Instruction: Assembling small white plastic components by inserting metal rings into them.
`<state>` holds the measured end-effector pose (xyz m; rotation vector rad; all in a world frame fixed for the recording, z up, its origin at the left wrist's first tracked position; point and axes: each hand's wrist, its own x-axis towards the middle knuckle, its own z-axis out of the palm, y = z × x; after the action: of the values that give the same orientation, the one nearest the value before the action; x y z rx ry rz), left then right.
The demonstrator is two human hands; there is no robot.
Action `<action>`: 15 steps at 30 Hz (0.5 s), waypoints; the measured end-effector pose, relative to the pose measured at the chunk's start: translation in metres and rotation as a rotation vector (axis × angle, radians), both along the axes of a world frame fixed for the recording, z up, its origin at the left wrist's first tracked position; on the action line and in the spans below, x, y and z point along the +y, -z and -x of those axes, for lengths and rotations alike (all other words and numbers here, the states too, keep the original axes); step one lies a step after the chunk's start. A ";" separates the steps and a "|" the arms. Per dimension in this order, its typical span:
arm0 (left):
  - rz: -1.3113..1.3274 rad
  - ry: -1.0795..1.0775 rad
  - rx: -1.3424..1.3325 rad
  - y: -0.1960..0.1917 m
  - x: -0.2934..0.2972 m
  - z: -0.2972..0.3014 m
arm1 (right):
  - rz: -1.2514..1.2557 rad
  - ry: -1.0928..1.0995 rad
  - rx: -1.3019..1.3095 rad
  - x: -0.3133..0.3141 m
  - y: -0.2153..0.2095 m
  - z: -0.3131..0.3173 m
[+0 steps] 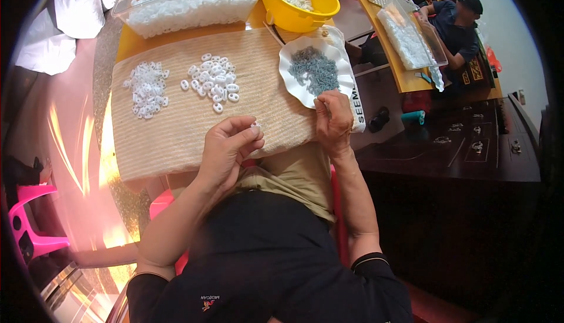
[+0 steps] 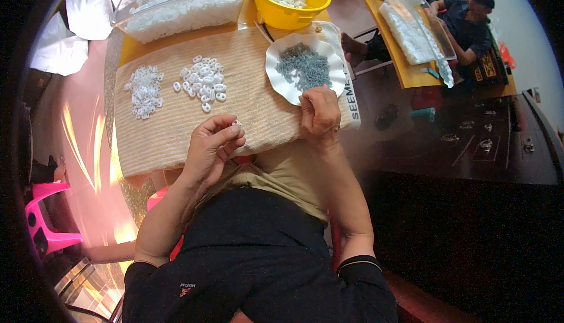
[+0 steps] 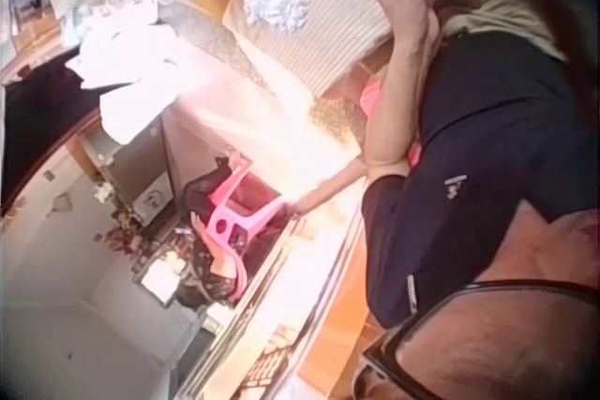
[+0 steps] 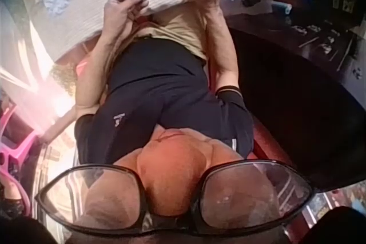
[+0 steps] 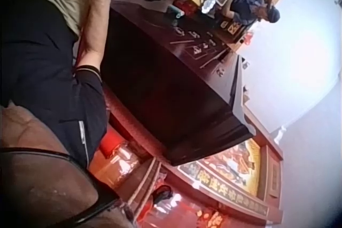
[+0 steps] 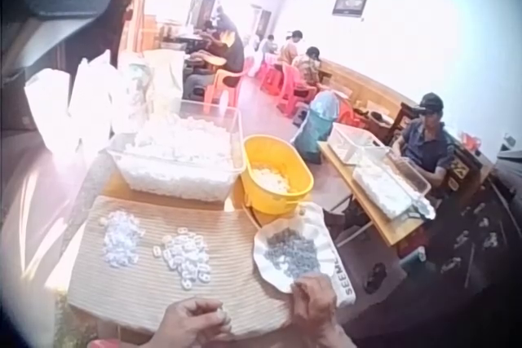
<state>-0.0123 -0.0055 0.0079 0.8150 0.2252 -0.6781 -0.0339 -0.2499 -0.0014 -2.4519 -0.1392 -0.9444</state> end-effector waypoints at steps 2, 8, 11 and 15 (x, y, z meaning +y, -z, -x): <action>-0.006 0.004 -0.004 0.000 0.000 0.000 | 0.021 -0.007 -0.017 -0.002 0.002 -0.001; 0.003 0.004 -0.011 0.001 -0.001 0.000 | 0.083 -0.034 -0.023 -0.006 0.001 -0.003; 0.013 0.004 -0.015 0.001 -0.001 0.001 | 0.100 -0.026 -0.009 -0.006 0.001 -0.002; 0.000 0.011 -0.017 0.003 0.000 0.001 | 0.063 -0.015 -0.031 -0.007 0.003 -0.004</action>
<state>-0.0130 -0.0057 0.0053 0.8223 0.2058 -0.6810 -0.0303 -0.2567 -0.0044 -2.4910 -0.2010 -0.9861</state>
